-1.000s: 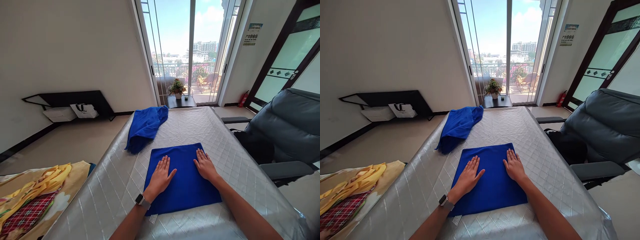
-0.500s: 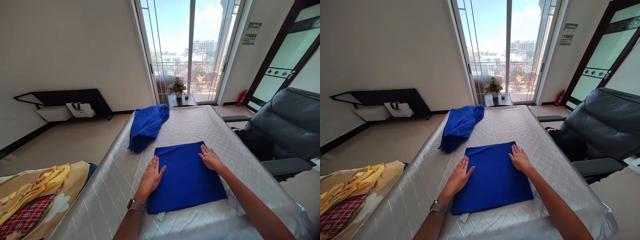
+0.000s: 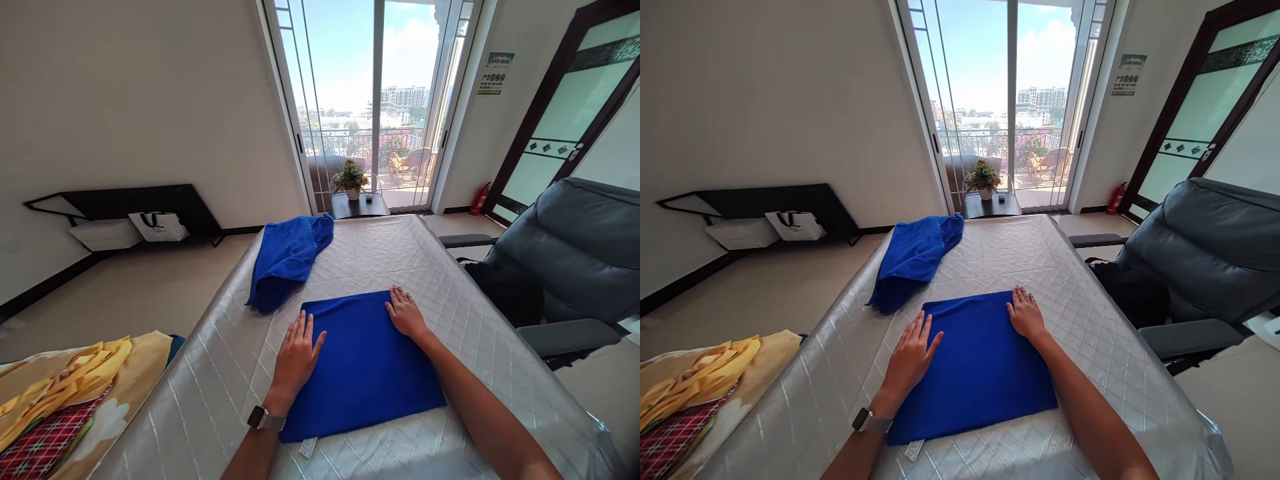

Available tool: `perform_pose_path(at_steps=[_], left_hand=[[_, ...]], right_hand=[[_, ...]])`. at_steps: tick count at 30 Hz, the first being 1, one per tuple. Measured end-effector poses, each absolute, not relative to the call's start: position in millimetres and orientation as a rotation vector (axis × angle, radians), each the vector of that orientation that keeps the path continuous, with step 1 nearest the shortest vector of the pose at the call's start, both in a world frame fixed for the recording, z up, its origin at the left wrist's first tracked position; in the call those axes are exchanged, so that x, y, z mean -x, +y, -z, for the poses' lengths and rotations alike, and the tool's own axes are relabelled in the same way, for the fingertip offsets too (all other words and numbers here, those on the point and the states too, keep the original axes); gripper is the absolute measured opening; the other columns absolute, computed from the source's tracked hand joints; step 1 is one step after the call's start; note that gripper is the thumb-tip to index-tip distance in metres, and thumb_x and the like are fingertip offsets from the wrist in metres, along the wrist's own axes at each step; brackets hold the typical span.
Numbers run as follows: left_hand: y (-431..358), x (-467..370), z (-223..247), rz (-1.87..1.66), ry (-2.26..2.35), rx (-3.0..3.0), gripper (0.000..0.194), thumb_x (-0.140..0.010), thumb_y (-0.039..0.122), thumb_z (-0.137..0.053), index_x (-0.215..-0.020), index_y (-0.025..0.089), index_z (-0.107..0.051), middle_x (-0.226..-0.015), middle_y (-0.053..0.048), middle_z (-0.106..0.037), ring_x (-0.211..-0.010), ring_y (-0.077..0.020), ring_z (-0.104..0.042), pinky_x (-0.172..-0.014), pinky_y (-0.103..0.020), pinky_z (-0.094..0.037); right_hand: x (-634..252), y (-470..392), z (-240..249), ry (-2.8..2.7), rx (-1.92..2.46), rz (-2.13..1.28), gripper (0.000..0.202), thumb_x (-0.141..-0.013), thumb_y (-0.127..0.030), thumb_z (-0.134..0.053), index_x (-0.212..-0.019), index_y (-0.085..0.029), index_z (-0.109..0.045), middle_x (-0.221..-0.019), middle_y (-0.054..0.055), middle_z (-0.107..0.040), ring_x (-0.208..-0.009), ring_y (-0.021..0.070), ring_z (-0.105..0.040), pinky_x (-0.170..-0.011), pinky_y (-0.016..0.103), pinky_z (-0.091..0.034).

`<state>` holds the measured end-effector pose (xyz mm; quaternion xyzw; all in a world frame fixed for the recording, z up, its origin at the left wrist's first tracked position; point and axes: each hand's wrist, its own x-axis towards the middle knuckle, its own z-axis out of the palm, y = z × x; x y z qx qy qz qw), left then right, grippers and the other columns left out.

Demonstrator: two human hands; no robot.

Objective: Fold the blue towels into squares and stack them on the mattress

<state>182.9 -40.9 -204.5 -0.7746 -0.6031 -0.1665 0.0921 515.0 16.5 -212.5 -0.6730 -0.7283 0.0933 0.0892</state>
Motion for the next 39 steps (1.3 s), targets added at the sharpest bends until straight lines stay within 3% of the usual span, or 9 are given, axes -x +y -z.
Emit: perform_pose_path(at_steps=[4, 8, 13, 18, 22, 26, 32, 39], left_hand=[[-42.9, -228.3, 191.4, 0.44, -1.448, 2.617, 0.067, -0.104, 0.057, -0.032, -0.153, 0.013, -0.046, -0.16, -0.017, -0.042, -0.147, -0.0289, -0.044, -0.12, -0.047, -0.041], [-28.0, -299.3, 181.1, 0.408, -1.214, 2.825, 0.064, -0.105, 0.056, -0.032, -0.154, 0.017, -0.044, -0.162, -0.014, -0.04, -0.151, -0.0257, -0.037, -0.123, -0.046, -0.036], [7.9, -355.7, 187.9, 0.384, -1.469, 2.792, 0.062, -0.106, 0.052, -0.028, -0.154, 0.017, -0.044, -0.162, -0.013, -0.04, -0.152, -0.0249, -0.034, -0.125, -0.046, -0.031], [24.9, -308.5, 202.5, 0.256, -1.653, 2.66, 0.064, -0.106, 0.054, -0.027, -0.157, 0.018, -0.039, -0.165, -0.009, -0.035, -0.154, -0.0237, -0.029, -0.127, -0.045, -0.026], [30.0, -229.0, 207.1, 0.219, -1.824, 2.514, 0.066, -0.105, 0.052, -0.026, -0.157, 0.012, -0.038, -0.163, -0.017, -0.035, -0.153, -0.0295, -0.03, -0.125, -0.053, -0.027], [33.2, -176.2, 217.7, 0.253, -1.954, 2.389, 0.067, -0.105, 0.052, -0.024, -0.159, 0.012, -0.034, -0.165, -0.018, -0.032, -0.154, -0.0304, -0.028, -0.124, -0.055, -0.028], [34.1, -169.2, 224.6, 0.214, -2.002, 2.369, 0.077, -0.103, 0.059, -0.02, -0.16, 0.007, -0.03, -0.167, -0.019, -0.027, -0.154, -0.0316, -0.028, -0.125, -0.051, -0.026], [33.1, -170.8, 221.4, 0.207, -2.033, 2.361, 0.078, -0.103, 0.06, -0.017, -0.16, 0.009, -0.03, -0.167, -0.016, -0.026, -0.155, -0.0297, -0.026, -0.126, -0.05, -0.024]], right_hand=[[-514.8, 16.5, 210.2, -2.158, 1.985, -0.298, 0.068, -0.107, -0.045, -0.018, -0.163, -0.006, -0.022, -0.17, 0.008, -0.018, -0.158, 0.0208, -0.011, -0.128, 0.039, -0.008], [-515.5, 16.4, 210.4, -2.156, 1.981, -0.275, 0.067, -0.107, -0.043, -0.02, -0.162, -0.006, -0.023, -0.169, 0.01, -0.02, -0.158, 0.0217, -0.013, -0.128, 0.04, -0.009], [-517.0, 16.4, 209.7, -2.191, 1.967, -0.274, 0.065, -0.107, -0.039, -0.021, -0.162, -0.007, -0.024, -0.169, 0.011, -0.019, -0.158, 0.0213, -0.013, -0.128, 0.041, -0.011], [-516.4, 16.3, 207.1, -2.152, 1.984, -0.326, 0.067, -0.107, -0.044, -0.018, -0.163, -0.007, -0.022, -0.17, 0.009, -0.017, -0.158, 0.0201, -0.011, -0.128, 0.04, -0.008], [-515.4, 15.4, 205.2, -2.146, 1.993, -0.356, 0.068, -0.107, -0.045, -0.016, -0.164, -0.007, -0.019, -0.17, 0.007, -0.015, -0.158, 0.0191, -0.009, -0.128, 0.04, -0.007], [-514.4, 17.7, 206.2, -2.152, 2.006, -0.346, 0.068, -0.106, -0.045, -0.016, -0.164, -0.008, -0.02, -0.17, 0.006, -0.014, -0.158, 0.0189, -0.008, -0.128, 0.04, -0.007], [-512.8, 16.2, 202.3, -2.188, 2.019, -0.305, 0.067, -0.107, -0.043, -0.015, -0.163, -0.008, -0.021, -0.17, 0.008, -0.015, -0.158, 0.0196, -0.009, -0.128, 0.04, -0.005], [-504.9, 3.0, 195.4, -2.239, 1.919, -0.205, 0.068, -0.107, -0.045, -0.011, -0.163, -0.008, -0.021, -0.17, 0.007, -0.014, -0.158, 0.0181, -0.007, -0.129, 0.039, -0.002]])
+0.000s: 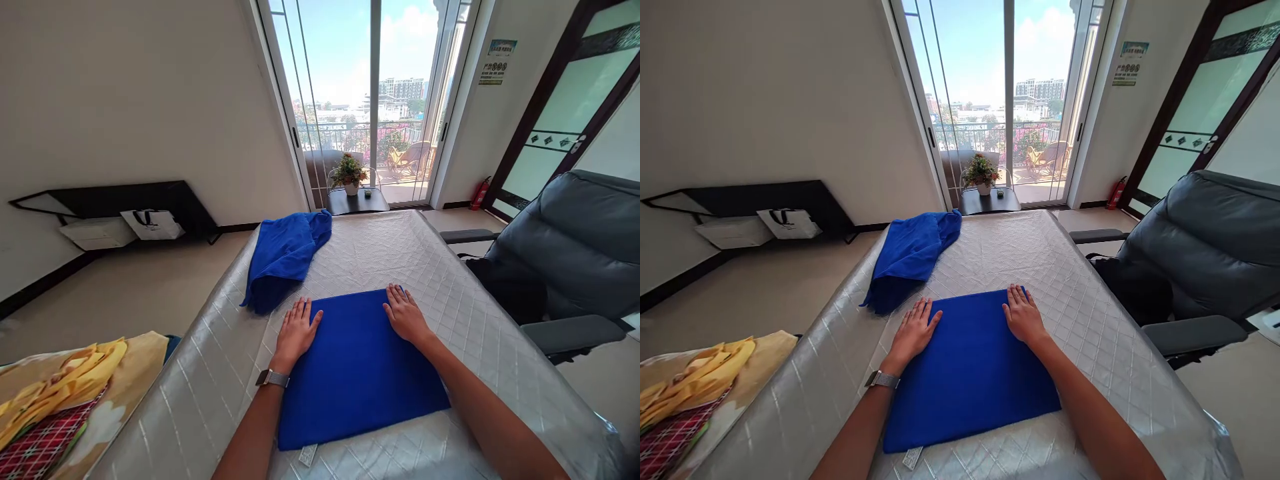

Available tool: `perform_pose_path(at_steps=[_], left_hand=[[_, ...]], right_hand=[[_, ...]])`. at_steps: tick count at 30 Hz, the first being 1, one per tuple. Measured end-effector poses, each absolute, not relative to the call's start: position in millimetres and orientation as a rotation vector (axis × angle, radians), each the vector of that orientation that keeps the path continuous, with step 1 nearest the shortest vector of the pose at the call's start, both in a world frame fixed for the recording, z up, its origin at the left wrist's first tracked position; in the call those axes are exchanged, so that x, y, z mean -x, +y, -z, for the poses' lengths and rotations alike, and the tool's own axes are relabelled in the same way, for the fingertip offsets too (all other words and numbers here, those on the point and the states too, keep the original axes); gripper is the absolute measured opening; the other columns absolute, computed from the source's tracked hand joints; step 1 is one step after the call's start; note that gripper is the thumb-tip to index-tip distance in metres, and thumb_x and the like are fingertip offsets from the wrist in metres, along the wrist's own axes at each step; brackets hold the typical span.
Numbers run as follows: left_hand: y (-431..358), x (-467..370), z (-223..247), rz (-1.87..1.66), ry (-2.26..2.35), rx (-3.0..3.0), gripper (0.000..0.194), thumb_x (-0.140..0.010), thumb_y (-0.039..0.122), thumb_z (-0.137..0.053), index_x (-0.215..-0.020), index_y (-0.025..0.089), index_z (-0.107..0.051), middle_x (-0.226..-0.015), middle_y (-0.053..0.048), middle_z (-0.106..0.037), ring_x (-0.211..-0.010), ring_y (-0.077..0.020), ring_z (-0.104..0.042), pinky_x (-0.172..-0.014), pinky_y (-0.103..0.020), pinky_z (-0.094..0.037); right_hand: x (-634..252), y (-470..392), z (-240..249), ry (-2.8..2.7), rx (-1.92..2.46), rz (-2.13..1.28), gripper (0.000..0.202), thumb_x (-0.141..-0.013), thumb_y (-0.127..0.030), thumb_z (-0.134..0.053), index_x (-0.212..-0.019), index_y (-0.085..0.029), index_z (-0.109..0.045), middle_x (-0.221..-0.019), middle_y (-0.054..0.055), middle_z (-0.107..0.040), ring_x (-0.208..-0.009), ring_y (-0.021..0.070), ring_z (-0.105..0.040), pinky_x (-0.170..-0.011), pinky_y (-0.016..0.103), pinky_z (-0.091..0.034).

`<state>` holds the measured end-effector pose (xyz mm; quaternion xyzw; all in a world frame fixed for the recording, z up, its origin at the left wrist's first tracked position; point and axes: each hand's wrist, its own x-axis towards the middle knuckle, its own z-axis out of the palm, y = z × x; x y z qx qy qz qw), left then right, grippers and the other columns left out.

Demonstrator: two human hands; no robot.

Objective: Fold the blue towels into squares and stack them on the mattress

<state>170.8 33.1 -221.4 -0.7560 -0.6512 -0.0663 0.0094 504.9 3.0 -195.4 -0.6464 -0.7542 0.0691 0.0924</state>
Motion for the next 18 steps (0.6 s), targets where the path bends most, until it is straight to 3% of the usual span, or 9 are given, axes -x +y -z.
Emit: perform_pose_path(at_steps=[18], left_hand=[[33.0, -169.4, 223.2, 0.254, -2.012, 2.373, 0.076, -0.103, 0.059, -0.017, -0.159, 0.009, -0.032, -0.166, -0.016, -0.03, -0.154, -0.0302, -0.028, -0.125, -0.051, -0.024]], right_hand=[[-518.2, 12.8, 205.0, -2.186, 2.003, -0.375, 0.069, -0.107, -0.048, -0.015, -0.164, -0.011, -0.016, -0.171, 0.004, -0.011, -0.158, 0.0171, -0.007, -0.128, 0.039, -0.005]])
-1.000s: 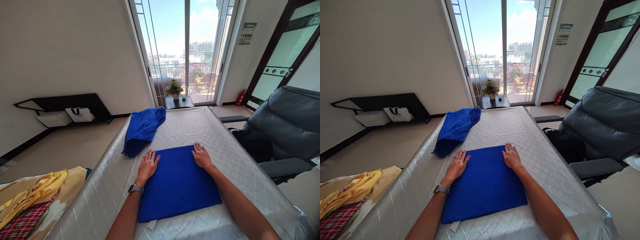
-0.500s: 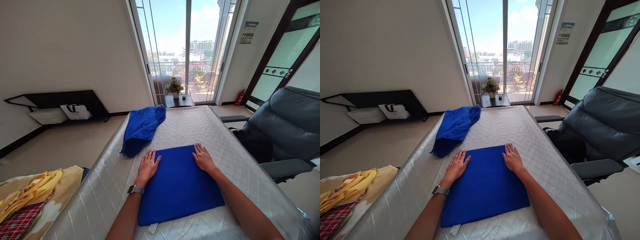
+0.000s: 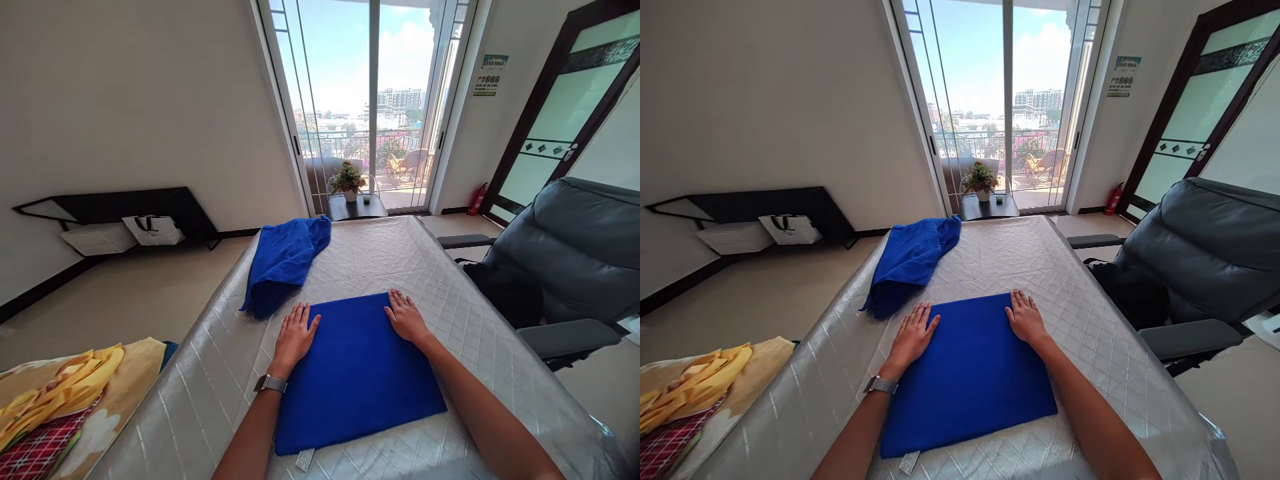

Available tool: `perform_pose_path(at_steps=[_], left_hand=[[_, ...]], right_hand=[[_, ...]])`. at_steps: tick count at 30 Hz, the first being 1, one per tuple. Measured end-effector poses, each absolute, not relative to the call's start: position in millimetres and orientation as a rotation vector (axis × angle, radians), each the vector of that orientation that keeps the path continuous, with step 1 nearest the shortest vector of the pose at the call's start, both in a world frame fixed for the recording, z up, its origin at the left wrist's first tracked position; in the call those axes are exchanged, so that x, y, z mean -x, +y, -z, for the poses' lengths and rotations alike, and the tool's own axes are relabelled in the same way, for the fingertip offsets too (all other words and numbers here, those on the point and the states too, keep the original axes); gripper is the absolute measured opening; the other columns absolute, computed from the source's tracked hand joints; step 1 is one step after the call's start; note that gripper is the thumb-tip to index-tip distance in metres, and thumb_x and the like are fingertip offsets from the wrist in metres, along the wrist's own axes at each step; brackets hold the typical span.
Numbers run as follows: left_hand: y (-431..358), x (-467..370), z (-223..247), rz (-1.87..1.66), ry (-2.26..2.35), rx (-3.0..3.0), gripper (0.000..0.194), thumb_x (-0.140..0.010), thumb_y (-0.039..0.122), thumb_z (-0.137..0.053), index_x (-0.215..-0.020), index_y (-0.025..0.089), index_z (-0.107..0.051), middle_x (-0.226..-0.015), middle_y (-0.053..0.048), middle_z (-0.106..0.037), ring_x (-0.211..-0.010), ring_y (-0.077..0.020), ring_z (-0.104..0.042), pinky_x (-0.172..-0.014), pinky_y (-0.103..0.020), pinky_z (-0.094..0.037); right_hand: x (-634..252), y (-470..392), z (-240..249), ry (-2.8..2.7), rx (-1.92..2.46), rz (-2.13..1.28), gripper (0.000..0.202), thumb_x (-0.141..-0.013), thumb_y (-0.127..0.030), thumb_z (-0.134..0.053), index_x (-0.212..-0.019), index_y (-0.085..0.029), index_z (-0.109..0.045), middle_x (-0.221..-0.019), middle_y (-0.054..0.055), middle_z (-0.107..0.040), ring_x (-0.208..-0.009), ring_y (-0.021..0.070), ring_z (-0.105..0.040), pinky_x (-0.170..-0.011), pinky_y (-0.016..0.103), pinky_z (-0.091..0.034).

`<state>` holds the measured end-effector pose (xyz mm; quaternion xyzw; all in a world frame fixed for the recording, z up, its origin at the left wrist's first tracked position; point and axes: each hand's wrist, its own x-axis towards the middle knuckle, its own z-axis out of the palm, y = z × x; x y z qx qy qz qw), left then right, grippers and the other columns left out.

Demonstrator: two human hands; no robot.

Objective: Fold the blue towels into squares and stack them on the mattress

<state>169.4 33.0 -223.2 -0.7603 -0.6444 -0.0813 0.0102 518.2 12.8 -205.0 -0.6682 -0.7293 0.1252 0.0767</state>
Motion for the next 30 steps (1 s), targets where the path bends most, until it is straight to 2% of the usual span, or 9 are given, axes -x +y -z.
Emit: perform_pose_path(at_steps=[8, 13, 15, 18, 20, 22, 26, 30], left_hand=[[29.9, -172.5, 225.3, 0.294, -2.028, 2.339, 0.077, -0.103, 0.059, -0.018, -0.16, 0.01, -0.031, -0.167, -0.015, -0.03, -0.155, -0.0274, -0.026, -0.126, -0.049, -0.023], [37.5, -170.0, 217.8, 0.156, -2.01, 2.326, 0.075, -0.103, 0.058, -0.019, -0.157, 0.01, -0.037, -0.163, -0.017, -0.036, -0.152, -0.0301, -0.033, -0.125, -0.053, -0.024], [41.3, -177.2, 206.8, 0.09, -2.056, 2.291, 0.079, -0.102, 0.061, -0.019, -0.154, 0.005, -0.041, -0.16, -0.021, -0.041, -0.15, -0.0331, -0.036, -0.125, -0.055, -0.023], [41.2, -213.7, 190.0, 0.163, -2.058, 2.31, 0.084, -0.102, 0.061, -0.021, -0.149, -0.004, -0.044, -0.158, -0.028, -0.04, -0.149, -0.038, -0.038, -0.123, -0.055, -0.028], [35.9, -255.7, 186.0, 0.248, -1.918, 2.44, 0.08, -0.103, 0.06, -0.022, -0.15, -0.001, -0.045, -0.159, -0.026, -0.04, -0.149, -0.0353, -0.039, -0.123, -0.051, -0.031], [27.7, -303.6, 189.8, 0.279, -1.742, 2.602, 0.072, -0.104, 0.06, -0.023, -0.15, 0.012, -0.049, -0.158, -0.014, -0.047, -0.148, -0.0257, -0.041, -0.123, -0.04, -0.033], [14.0, -372.1, 205.7, 0.49, -1.502, 2.801, 0.063, -0.107, 0.052, -0.022, -0.15, 0.017, -0.05, -0.158, -0.012, -0.047, -0.149, -0.0251, -0.039, -0.125, -0.046, -0.031], [13.9, -365.5, 211.9, 0.48, -1.576, 2.729, 0.064, -0.106, 0.053, -0.023, -0.154, 0.018, -0.045, -0.161, -0.011, -0.041, -0.152, -0.0253, -0.033, -0.127, -0.047, -0.027]], right_hand=[[-520.3, 11.7, 199.8, -2.186, 1.989, -0.413, 0.069, -0.107, -0.047, -0.013, -0.164, -0.011, -0.017, -0.17, 0.004, -0.013, -0.158, 0.0168, -0.007, -0.128, 0.039, -0.005], [-523.1, 12.5, 200.3, -2.199, 1.981, -0.427, 0.067, -0.107, -0.046, -0.012, -0.165, -0.013, -0.017, -0.17, 0.003, -0.014, -0.158, 0.0158, -0.007, -0.128, 0.038, -0.006], [-522.8, 12.3, 201.2, -2.195, 1.979, -0.41, 0.066, -0.107, -0.046, -0.013, -0.165, -0.014, -0.017, -0.17, 0.003, -0.014, -0.158, 0.0157, -0.007, -0.128, 0.038, -0.005], [-521.3, 11.4, 202.0, -2.182, 1.972, -0.38, 0.066, -0.107, -0.046, -0.014, -0.165, -0.013, -0.018, -0.17, 0.003, -0.014, -0.158, 0.016, -0.008, -0.128, 0.038, -0.005], [-520.6, 11.0, 202.9, -2.176, 1.968, -0.367, 0.066, -0.107, -0.045, -0.015, -0.164, -0.013, -0.02, -0.17, 0.004, -0.015, -0.158, 0.0166, -0.009, -0.128, 0.039, -0.006], [-521.1, 11.1, 204.7, -2.18, 1.961, -0.343, 0.065, -0.107, -0.044, -0.017, -0.164, -0.013, -0.022, -0.17, 0.006, -0.017, -0.158, 0.0175, -0.011, -0.128, 0.04, -0.007], [-524.4, 11.9, 209.0, -2.235, 1.925, -0.28, 0.062, -0.107, -0.038, -0.019, -0.163, -0.014, -0.025, -0.17, 0.006, -0.018, -0.158, 0.0181, -0.012, -0.127, 0.04, -0.01], [-525.0, 12.0, 207.8, -2.226, 1.935, -0.282, 0.063, -0.106, -0.038, -0.02, -0.163, -0.012, -0.025, -0.169, 0.007, -0.019, -0.158, 0.0182, -0.013, -0.128, 0.04, -0.011]])
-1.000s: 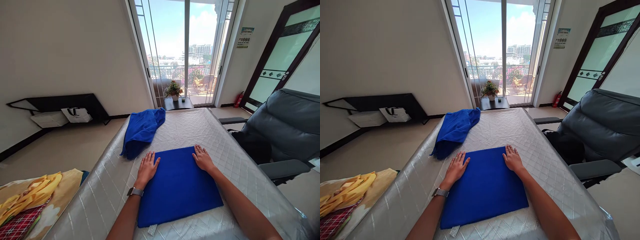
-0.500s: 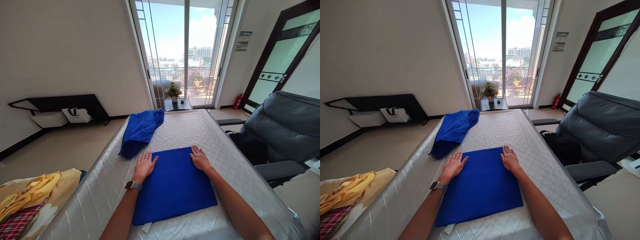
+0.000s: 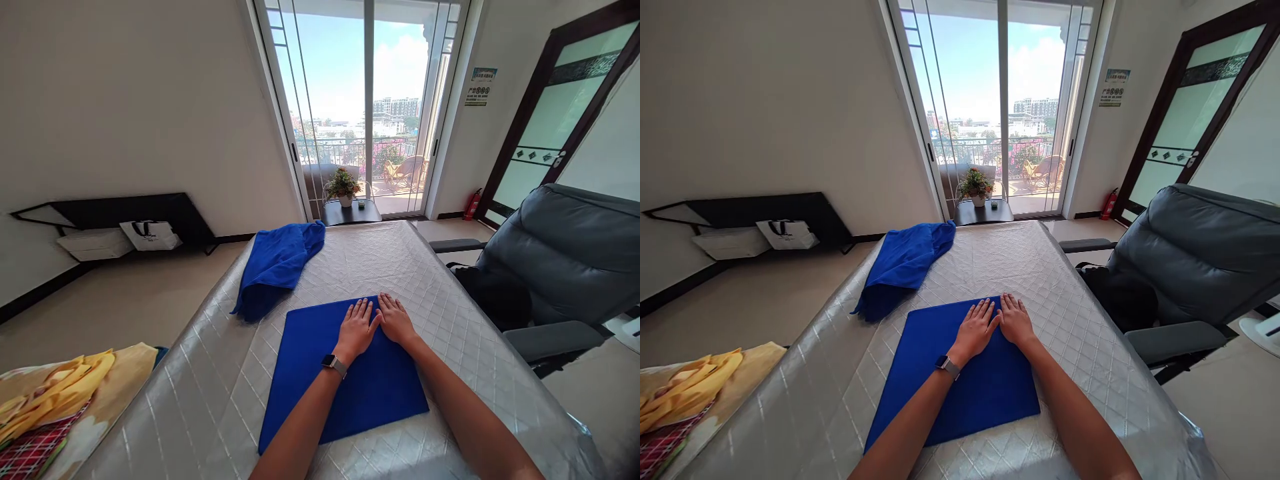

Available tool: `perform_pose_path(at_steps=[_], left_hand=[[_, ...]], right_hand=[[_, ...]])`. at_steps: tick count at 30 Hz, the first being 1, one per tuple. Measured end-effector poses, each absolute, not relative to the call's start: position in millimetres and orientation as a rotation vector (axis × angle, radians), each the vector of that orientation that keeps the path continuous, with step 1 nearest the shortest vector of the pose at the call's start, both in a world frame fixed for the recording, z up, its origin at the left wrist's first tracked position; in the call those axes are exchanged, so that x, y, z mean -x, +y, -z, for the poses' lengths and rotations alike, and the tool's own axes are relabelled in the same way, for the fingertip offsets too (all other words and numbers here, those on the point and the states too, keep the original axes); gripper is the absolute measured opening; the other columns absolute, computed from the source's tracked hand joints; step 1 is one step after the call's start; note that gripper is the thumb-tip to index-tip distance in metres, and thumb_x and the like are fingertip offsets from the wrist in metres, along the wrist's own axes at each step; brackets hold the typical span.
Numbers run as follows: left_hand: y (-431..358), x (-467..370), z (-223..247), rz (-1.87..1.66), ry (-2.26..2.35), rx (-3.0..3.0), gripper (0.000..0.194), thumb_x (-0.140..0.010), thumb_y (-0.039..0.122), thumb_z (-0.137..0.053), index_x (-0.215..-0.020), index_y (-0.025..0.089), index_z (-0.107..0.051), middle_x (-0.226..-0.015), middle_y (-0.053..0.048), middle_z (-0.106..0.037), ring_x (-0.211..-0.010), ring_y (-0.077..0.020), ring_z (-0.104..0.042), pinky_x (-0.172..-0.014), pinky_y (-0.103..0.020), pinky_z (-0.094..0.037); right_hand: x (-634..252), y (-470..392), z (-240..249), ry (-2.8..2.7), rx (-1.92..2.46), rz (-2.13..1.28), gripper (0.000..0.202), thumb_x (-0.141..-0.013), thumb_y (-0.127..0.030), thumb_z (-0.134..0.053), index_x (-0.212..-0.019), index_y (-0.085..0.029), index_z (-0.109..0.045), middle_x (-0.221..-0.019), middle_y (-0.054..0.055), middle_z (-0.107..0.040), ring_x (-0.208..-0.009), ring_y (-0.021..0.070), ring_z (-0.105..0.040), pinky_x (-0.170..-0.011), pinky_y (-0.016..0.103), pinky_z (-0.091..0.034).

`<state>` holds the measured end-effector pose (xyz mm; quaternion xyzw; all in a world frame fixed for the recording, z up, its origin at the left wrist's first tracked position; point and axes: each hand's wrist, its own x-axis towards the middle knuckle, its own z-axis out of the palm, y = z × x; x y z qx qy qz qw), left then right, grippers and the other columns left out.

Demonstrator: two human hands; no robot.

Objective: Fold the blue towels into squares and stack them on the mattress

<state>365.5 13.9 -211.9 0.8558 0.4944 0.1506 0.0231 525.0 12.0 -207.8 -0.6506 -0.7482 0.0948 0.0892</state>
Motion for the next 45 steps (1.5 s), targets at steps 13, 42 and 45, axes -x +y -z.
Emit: perform_pose_path(at_steps=[13, 42, 45], left_hand=[[17.7, -170.3, 228.4, -0.3, 2.139, -2.344, 0.079, -0.103, 0.061, -0.015, -0.159, 0.006, -0.031, -0.166, -0.016, -0.028, -0.155, -0.0266, -0.028, -0.126, -0.046, -0.025], [14.1, -173.5, 222.0, -0.331, 2.09, -2.3, 0.087, -0.101, 0.065, -0.015, -0.16, 0.002, -0.024, -0.167, -0.017, -0.025, -0.156, -0.0269, -0.024, -0.128, -0.046, -0.021], [14.7, -171.5, 224.5, -0.351, 2.081, -2.31, 0.086, -0.101, 0.064, -0.016, -0.16, 0.003, -0.025, -0.166, -0.017, -0.027, -0.155, -0.0269, -0.027, -0.127, -0.045, -0.023]], right_hand=[[-522.2, 10.4, 205.1, -2.202, 1.963, -0.334, 0.065, -0.107, -0.042, -0.015, -0.164, -0.01, -0.021, -0.17, 0.005, -0.017, -0.158, 0.0179, -0.01, -0.128, 0.039, -0.007], [-523.9, 13.4, 207.0, -2.222, 1.959, -0.342, 0.067, -0.106, -0.045, -0.015, -0.164, -0.011, -0.02, -0.17, 0.005, -0.016, -0.158, 0.0176, -0.009, -0.128, 0.038, -0.007], [-524.7, 14.0, 208.0, -2.223, 1.979, -0.331, 0.067, -0.106, -0.044, -0.015, -0.164, -0.011, -0.02, -0.17, 0.006, -0.016, -0.158, 0.0175, -0.009, -0.128, 0.038, -0.007]])
